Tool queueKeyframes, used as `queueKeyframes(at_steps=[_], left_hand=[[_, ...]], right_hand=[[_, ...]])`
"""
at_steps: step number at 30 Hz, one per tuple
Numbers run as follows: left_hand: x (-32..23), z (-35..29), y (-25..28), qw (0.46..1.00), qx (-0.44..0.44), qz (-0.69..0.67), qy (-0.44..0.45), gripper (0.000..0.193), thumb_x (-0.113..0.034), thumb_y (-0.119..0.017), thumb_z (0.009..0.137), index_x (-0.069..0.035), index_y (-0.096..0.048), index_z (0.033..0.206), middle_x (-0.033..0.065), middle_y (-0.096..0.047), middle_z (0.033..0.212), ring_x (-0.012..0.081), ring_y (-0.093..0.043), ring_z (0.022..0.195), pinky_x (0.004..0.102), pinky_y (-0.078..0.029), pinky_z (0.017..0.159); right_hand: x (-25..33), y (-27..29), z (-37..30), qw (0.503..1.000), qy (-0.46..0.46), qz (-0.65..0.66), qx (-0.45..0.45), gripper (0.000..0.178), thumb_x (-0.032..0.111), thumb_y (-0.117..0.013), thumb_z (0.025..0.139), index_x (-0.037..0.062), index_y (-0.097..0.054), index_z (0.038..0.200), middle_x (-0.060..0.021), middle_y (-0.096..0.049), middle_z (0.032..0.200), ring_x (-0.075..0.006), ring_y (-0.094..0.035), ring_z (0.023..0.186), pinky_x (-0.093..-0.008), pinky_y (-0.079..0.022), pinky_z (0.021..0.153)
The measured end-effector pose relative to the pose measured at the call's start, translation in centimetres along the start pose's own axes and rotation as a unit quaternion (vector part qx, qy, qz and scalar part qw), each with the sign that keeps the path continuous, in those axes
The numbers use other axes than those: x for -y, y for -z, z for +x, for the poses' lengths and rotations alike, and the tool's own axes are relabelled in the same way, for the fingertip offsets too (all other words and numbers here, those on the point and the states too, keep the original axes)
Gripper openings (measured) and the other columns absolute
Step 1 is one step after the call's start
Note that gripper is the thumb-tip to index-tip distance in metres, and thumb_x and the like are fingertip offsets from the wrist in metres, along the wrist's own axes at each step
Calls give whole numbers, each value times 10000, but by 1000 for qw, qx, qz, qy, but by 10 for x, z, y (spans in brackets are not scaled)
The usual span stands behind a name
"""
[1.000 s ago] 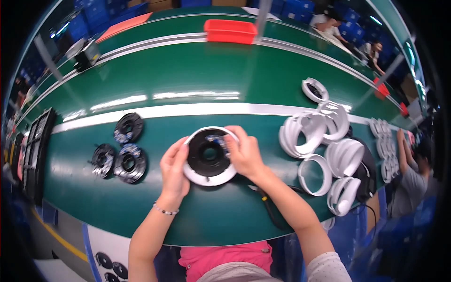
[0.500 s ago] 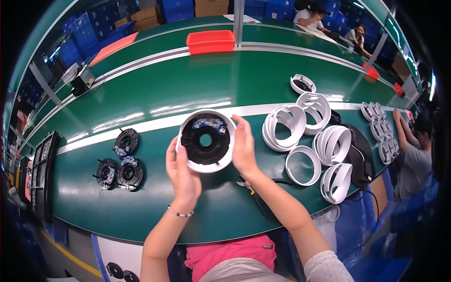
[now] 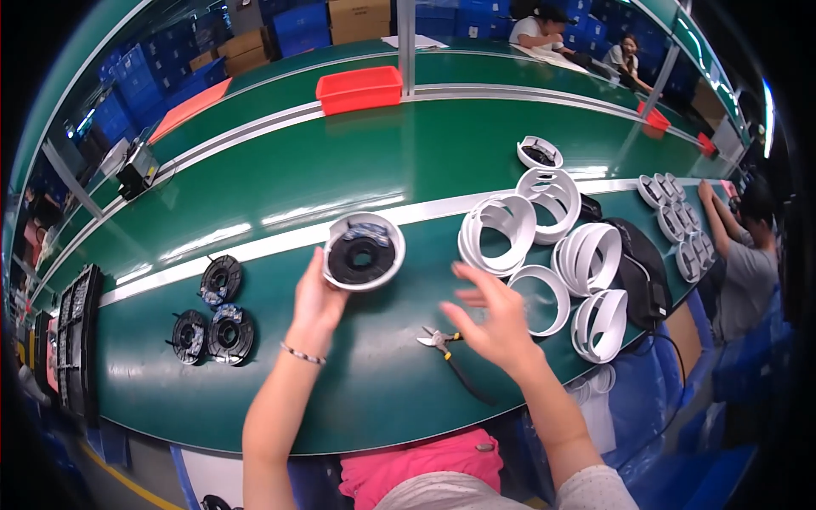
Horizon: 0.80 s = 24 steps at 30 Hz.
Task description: Assembling electronic components of a light fixture on a factory assembly line.
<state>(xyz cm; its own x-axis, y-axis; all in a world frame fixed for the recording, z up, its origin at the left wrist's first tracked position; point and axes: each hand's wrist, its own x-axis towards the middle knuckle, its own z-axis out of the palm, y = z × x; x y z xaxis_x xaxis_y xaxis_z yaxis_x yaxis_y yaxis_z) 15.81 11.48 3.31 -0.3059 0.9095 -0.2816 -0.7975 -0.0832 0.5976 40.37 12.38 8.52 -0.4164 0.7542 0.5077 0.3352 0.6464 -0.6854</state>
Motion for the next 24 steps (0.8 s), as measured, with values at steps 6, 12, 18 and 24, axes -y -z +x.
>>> queueKeyframes(at_steps=[6,12,18,24], left_hand=[[-18,115,21,986,-56,69,-143,211,-200,-485,859,-14,-471,957,98,-538,868,184,-542,784,336,-485,679],[6,185,9,970,-164,78,-163,292,-226,-541,833,-22,-401,989,115,-507,922,225,-543,793,398,-489,670],[-40,159,43,840,-216,437,-238,670,-324,-580,778,4,-232,1247,189,-458,1126,273,-430,1081,364,-354,898],[-134,54,74,346,-226,827,-381,376,-179,-607,681,-66,-519,1029,149,-454,1139,311,-401,1079,516,-330,869]], right_hand=[[-40,53,-71,958,-90,-271,10,361,173,-672,660,-5,-540,945,-163,-564,956,-314,-511,924,-409,-339,885],[-74,50,-103,957,-116,-262,-38,183,84,-672,611,16,-590,760,-118,-595,825,-285,-546,852,-438,-330,900],[-69,48,-95,968,-86,-228,-64,105,41,-637,646,0,-571,716,-115,-597,743,-278,-561,738,-420,-368,869],[2,53,-91,983,-2,-130,-131,109,-8,-628,658,-31,-549,730,-154,-592,742,-283,-575,664,-298,-453,577]])
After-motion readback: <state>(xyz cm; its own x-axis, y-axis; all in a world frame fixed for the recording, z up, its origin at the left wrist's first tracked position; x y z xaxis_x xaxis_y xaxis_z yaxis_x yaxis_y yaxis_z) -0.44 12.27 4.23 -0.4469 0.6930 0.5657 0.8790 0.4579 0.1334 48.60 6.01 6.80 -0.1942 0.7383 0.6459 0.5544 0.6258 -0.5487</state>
